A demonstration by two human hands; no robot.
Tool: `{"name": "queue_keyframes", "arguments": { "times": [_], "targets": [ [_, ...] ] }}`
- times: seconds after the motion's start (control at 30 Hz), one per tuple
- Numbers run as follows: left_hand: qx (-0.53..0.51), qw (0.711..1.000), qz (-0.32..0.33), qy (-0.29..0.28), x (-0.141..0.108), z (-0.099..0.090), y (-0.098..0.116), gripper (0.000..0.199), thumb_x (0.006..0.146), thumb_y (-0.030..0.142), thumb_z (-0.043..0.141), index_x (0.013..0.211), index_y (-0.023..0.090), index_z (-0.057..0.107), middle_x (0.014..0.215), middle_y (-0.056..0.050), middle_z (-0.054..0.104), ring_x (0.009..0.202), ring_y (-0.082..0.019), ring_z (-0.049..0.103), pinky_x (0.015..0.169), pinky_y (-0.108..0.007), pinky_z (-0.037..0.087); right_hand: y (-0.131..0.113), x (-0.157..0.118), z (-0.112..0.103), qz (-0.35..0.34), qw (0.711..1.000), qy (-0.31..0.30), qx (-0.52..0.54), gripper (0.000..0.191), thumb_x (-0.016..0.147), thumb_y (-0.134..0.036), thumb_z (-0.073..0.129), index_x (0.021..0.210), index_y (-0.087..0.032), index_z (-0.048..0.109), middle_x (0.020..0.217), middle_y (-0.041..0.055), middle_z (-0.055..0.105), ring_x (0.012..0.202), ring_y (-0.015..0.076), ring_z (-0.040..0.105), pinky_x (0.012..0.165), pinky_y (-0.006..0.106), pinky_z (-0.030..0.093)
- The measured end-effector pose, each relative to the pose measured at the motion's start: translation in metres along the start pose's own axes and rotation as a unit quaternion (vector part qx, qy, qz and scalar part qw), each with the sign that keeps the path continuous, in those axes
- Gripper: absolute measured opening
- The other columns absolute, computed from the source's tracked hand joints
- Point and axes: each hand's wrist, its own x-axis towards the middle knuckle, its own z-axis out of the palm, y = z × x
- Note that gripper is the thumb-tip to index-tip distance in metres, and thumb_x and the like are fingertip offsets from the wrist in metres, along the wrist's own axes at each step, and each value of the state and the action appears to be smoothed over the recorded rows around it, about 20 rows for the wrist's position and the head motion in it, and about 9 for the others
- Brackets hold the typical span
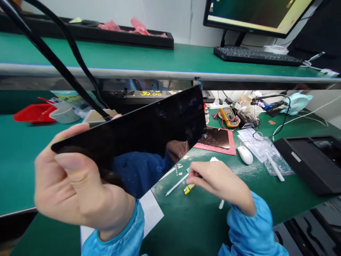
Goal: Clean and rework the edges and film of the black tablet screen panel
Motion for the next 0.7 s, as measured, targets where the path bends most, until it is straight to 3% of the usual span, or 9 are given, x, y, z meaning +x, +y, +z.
{"name": "queue_keyframes", "arguments": {
  "times": [0.1, 0.17, 0.27, 0.43, 0.57, 0.7],
  "targets": [
    [0.022, 0.996, 0.079, 0.017, 0.004, -0.002, -0.004, 0.028, 0.102, 0.058, 0.097, 0.116, 0.034, 0.102, 0.116, 0.004, 0.086, 0.112, -0.022, 0.076, 0.108, -0.036, 0.065, 0.032, 0.041, 0.028, 0.032, 0.998, -0.057, -0.007, 0.029, 0.123, -0.043, 0.080, 0.107, -0.019, 0.077, 0.097, -0.0001, 0.079, 0.088, 0.0195, 0.078, 0.086, 0.035, 0.066],
    [0.031, 0.997, 0.071, 0.000, 0.008, -0.006, -0.004, 0.028, 0.103, 0.061, 0.097, 0.116, 0.037, 0.103, 0.120, 0.007, 0.087, 0.109, -0.020, 0.077, 0.102, -0.033, 0.066, 0.050, 0.065, 0.046, 0.056, 0.996, -0.070, -0.010, 0.025, 0.123, -0.044, 0.081, 0.122, -0.018, 0.080, 0.117, 0.0051, 0.082, 0.103, 0.0218, 0.081, 0.097, 0.042, 0.072],
    [0.020, 0.998, 0.051, -0.041, 0.008, -0.010, -0.001, 0.027, 0.110, 0.058, 0.093, 0.121, 0.035, 0.101, 0.123, 0.008, 0.088, 0.107, -0.023, 0.085, 0.105, -0.041, 0.070, 0.068, 0.088, 0.067, 0.078, 0.992, -0.097, -0.005, 0.033, 0.121, -0.047, 0.083, 0.138, -0.019, 0.080, 0.136, 0.0095, 0.081, 0.116, 0.0255, 0.082, 0.104, 0.047, 0.074],
    [-0.049, 0.997, 0.016, -0.057, 0.001, -0.004, -0.001, 0.031, 0.119, 0.051, 0.080, 0.129, 0.023, 0.087, 0.127, 0.001, 0.087, 0.121, -0.038, 0.091, 0.123, -0.069, 0.066, 0.087, 0.102, 0.084, 0.109, 0.983, -0.148, 0.014, 0.037, 0.121, -0.048, 0.083, 0.146, -0.021, 0.079, 0.146, 0.0116, 0.079, 0.124, 0.0283, 0.081, 0.108, 0.050, 0.074],
    [-0.032, 0.998, 0.042, -0.044, 0.001, -0.004, -0.008, 0.034, 0.127, 0.041, 0.061, 0.131, 0.016, 0.082, 0.131, -0.003, 0.083, 0.125, -0.040, 0.089, 0.123, -0.077, 0.063, 0.098, 0.105, 0.089, 0.127, 0.973, -0.192, 0.032, 0.035, 0.121, -0.048, 0.082, 0.143, -0.020, 0.080, 0.142, 0.0103, 0.081, 0.118, 0.0261, 0.082, 0.103, 0.046, 0.075],
    [-0.027, 0.993, 0.089, -0.070, 0.009, -0.011, -0.014, 0.034, 0.123, 0.036, 0.066, 0.126, 0.008, 0.086, 0.129, -0.006, 0.085, 0.115, -0.037, 0.089, 0.113, -0.078, 0.068, 0.103, 0.109, 0.095, 0.132, 0.976, -0.169, 0.022, 0.036, 0.121, -0.048, 0.083, 0.145, -0.021, 0.079, 0.146, 0.0112, 0.080, 0.123, 0.0277, 0.082, 0.107, 0.049, 0.074]
  ]
}}
